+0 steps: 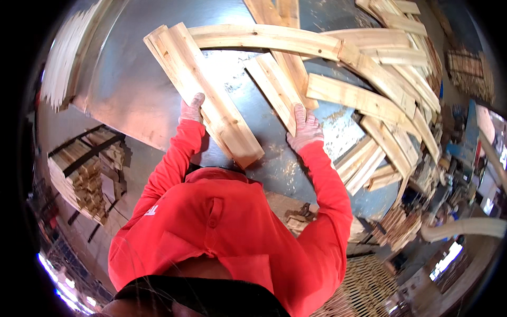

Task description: The person sorts wooden planks on a metal table in a workshop. They pick up planks from a disorganized pile, inspect them, and place them into a neat stack on the left side of the table.

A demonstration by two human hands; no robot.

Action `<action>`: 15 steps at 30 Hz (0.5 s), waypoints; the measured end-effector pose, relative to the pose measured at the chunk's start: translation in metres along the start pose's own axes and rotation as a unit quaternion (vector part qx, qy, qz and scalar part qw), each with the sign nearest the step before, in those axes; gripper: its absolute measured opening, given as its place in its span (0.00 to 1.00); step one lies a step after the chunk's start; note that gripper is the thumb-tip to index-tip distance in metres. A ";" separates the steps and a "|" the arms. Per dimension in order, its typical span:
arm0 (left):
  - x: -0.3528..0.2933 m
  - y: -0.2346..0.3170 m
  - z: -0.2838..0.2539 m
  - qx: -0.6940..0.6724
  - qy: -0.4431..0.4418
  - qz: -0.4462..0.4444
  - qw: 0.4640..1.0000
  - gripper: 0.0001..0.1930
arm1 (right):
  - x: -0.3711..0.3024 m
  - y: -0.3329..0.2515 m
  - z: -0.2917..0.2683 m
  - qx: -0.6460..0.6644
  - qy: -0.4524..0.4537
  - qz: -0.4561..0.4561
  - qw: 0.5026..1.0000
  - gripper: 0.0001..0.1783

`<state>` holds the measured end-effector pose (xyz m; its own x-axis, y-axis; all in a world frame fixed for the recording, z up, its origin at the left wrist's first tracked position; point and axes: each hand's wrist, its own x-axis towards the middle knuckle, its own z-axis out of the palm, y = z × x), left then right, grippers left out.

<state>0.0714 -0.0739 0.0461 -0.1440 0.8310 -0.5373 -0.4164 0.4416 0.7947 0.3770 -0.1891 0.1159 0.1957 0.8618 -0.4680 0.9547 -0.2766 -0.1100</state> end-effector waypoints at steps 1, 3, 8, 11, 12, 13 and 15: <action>0.005 0.007 -0.003 0.006 0.018 0.011 1.000 0.25 | 0.003 -0.011 -0.019 0.014 0.009 -0.014 1.000 0.59; 0.020 0.019 -0.013 0.023 0.022 0.018 0.999 0.25 | 0.034 -0.051 -0.071 -0.047 0.174 -0.110 0.977 0.54; 0.009 0.040 -0.019 0.055 0.009 -0.012 0.998 0.28 | 0.206 -0.137 -0.141 -0.141 0.082 -0.173 0.971 0.58; 0.021 0.035 -0.051 0.132 0.035 0.055 0.989 0.32 | 0.259 -0.137 -0.113 -0.210 0.034 -0.136 0.967 0.60; 0.024 0.022 -0.066 0.141 0.045 0.070 0.987 0.33 | 0.257 -0.143 -0.118 -0.246 0.008 -0.116 0.962 0.60; 0.022 0.024 -0.075 0.155 0.055 0.076 0.983 0.34 | 0.251 -0.154 -0.124 -0.245 -0.021 -0.104 0.964 0.61; 0.032 0.049 -0.087 0.185 0.055 0.088 0.977 0.36 | 0.236 -0.175 -0.140 -0.240 -0.074 -0.060 0.966 0.63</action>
<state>-0.0312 -0.0549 0.0432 -0.2877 0.8727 -0.3946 -0.0272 0.4044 0.9142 0.2878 0.1221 0.1477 0.0774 0.7957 -0.6007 0.9692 0.0812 0.2325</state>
